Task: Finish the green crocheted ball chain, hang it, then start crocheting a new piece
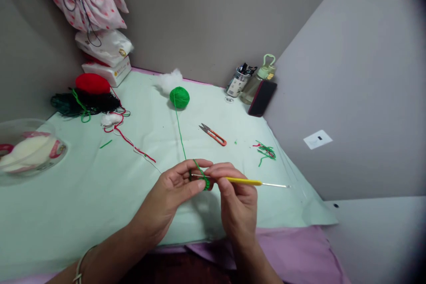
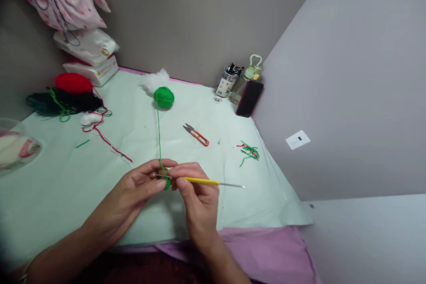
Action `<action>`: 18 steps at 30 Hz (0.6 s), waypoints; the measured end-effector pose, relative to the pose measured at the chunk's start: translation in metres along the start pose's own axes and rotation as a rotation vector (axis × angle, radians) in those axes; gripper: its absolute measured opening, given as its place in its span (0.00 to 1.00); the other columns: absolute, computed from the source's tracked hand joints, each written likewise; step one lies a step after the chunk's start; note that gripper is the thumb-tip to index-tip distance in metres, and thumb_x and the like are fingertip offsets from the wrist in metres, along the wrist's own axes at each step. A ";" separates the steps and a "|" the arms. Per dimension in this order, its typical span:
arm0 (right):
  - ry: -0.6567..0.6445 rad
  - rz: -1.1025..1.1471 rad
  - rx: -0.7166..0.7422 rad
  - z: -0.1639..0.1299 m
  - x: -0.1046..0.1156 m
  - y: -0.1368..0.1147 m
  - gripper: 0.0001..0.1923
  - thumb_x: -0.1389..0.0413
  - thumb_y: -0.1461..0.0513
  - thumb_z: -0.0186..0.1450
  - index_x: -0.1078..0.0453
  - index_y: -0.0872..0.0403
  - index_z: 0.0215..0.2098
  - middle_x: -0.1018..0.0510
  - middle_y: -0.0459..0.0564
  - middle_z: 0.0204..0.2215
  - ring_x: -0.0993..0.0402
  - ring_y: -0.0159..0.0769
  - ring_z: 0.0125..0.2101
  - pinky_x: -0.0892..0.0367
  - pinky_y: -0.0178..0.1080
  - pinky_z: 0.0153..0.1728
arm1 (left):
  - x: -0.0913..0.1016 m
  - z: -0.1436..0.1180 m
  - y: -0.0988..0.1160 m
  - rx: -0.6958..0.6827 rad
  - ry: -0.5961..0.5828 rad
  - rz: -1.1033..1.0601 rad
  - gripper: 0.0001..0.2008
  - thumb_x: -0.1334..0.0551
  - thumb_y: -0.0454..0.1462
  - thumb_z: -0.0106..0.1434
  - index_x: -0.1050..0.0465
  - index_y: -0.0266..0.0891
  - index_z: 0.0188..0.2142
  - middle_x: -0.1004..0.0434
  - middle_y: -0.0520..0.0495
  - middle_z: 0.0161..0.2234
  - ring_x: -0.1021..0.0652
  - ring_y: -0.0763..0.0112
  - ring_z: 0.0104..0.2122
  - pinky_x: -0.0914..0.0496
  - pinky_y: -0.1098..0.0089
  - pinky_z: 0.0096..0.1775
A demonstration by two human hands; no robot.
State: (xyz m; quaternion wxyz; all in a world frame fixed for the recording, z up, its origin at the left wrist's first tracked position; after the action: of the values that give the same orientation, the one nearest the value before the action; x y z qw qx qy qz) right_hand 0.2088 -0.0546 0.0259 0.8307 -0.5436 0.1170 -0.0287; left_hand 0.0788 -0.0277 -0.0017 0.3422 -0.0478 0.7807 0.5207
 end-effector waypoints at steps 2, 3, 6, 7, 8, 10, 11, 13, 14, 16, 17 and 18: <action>-0.002 -0.028 0.025 -0.001 -0.001 0.000 0.09 0.43 0.64 0.71 0.20 0.49 0.40 0.19 0.50 0.36 0.24 0.36 0.36 0.27 0.37 0.33 | 0.000 -0.001 0.000 -0.016 0.009 0.051 0.15 0.27 0.39 0.59 0.18 0.46 0.47 0.19 0.49 0.40 0.23 0.68 0.43 0.32 0.67 0.50; 0.003 -0.022 0.026 -0.002 -0.001 0.000 0.09 0.43 0.64 0.71 0.20 0.49 0.41 0.18 0.50 0.37 0.24 0.35 0.36 0.28 0.37 0.33 | 0.001 -0.001 0.000 -0.020 0.016 0.067 0.17 0.26 0.39 0.59 0.19 0.47 0.48 0.20 0.50 0.40 0.23 0.67 0.44 0.32 0.67 0.51; -0.002 0.036 -0.005 -0.001 0.000 0.004 0.09 0.44 0.63 0.72 0.20 0.49 0.42 0.19 0.49 0.37 0.25 0.32 0.32 0.28 0.36 0.34 | 0.003 -0.002 0.001 -0.027 0.026 0.075 0.19 0.26 0.39 0.59 0.20 0.48 0.50 0.22 0.51 0.38 0.22 0.66 0.44 0.32 0.66 0.51; -0.005 0.059 -0.016 0.000 0.001 0.004 0.09 0.44 0.63 0.72 0.21 0.49 0.41 0.19 0.48 0.37 0.25 0.31 0.32 0.28 0.36 0.34 | 0.003 -0.002 0.001 -0.027 0.020 0.075 0.18 0.27 0.40 0.60 0.20 0.48 0.50 0.23 0.51 0.37 0.22 0.66 0.44 0.32 0.66 0.51; -0.007 0.085 -0.027 0.000 0.001 0.005 0.08 0.44 0.62 0.72 0.21 0.50 0.41 0.19 0.48 0.37 0.25 0.31 0.32 0.28 0.36 0.34 | 0.003 -0.002 0.002 -0.029 0.013 0.079 0.18 0.27 0.40 0.60 0.20 0.48 0.50 0.23 0.51 0.37 0.22 0.66 0.43 0.32 0.66 0.51; -0.005 0.142 -0.057 0.002 0.002 0.007 0.08 0.44 0.61 0.73 0.21 0.50 0.40 0.19 0.48 0.36 0.25 0.30 0.31 0.28 0.35 0.34 | 0.004 -0.002 0.003 -0.034 0.008 0.098 0.16 0.28 0.41 0.61 0.19 0.48 0.50 0.23 0.51 0.37 0.23 0.67 0.43 0.32 0.67 0.51; -0.002 0.170 -0.077 0.002 0.002 0.008 0.08 0.44 0.60 0.73 0.22 0.50 0.40 0.19 0.47 0.36 0.24 0.29 0.31 0.28 0.35 0.34 | 0.005 -0.002 0.004 -0.038 0.010 0.108 0.16 0.28 0.41 0.61 0.19 0.48 0.49 0.24 0.51 0.37 0.23 0.68 0.42 0.32 0.67 0.50; -0.002 0.215 -0.111 0.003 0.002 0.009 0.09 0.45 0.59 0.74 0.23 0.50 0.39 0.18 0.47 0.35 0.24 0.29 0.30 0.28 0.35 0.34 | 0.007 -0.002 0.005 -0.046 0.023 0.126 0.14 0.28 0.41 0.61 0.18 0.49 0.48 0.25 0.52 0.35 0.25 0.70 0.40 0.33 0.70 0.47; -0.009 0.225 -0.120 0.003 0.002 0.009 0.09 0.46 0.59 0.74 0.24 0.50 0.39 0.18 0.47 0.35 0.24 0.29 0.30 0.28 0.35 0.35 | 0.008 -0.002 0.006 -0.051 0.030 0.131 0.13 0.28 0.41 0.61 0.17 0.49 0.47 0.26 0.53 0.35 0.26 0.71 0.39 0.33 0.71 0.46; -0.038 0.214 -0.113 0.002 0.002 0.007 0.10 0.47 0.59 0.75 0.24 0.50 0.40 0.18 0.47 0.36 0.23 0.29 0.30 0.27 0.36 0.35 | 0.009 -0.002 0.007 -0.060 0.036 0.140 0.12 0.29 0.41 0.61 0.17 0.50 0.46 0.27 0.53 0.34 0.27 0.73 0.38 0.33 0.72 0.45; -0.055 0.193 -0.096 0.002 0.001 0.005 0.10 0.47 0.60 0.75 0.25 0.50 0.41 0.19 0.47 0.36 0.23 0.30 0.31 0.27 0.36 0.36 | 0.009 -0.003 0.008 -0.067 0.039 0.147 0.12 0.29 0.41 0.61 0.17 0.50 0.46 0.27 0.53 0.34 0.27 0.73 0.38 0.33 0.72 0.45; -0.070 0.158 -0.070 0.001 0.002 0.002 0.10 0.48 0.60 0.75 0.25 0.50 0.41 0.19 0.47 0.36 0.23 0.30 0.32 0.27 0.37 0.36 | 0.009 -0.003 0.008 -0.074 0.041 0.156 0.12 0.29 0.41 0.62 0.17 0.51 0.46 0.27 0.53 0.34 0.27 0.73 0.38 0.33 0.72 0.45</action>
State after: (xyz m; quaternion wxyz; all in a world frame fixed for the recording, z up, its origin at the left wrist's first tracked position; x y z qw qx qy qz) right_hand 0.2103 -0.0530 0.0243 0.8143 -0.5623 0.1314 0.0598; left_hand 0.0665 -0.0242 0.0000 0.2827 -0.0099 0.7692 0.5730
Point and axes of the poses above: each hand's wrist, its own z-axis towards the middle knuckle, its own x-axis out of the back of the hand, y = z × x, the point moved 7 cm from there along z, towards the middle knuckle
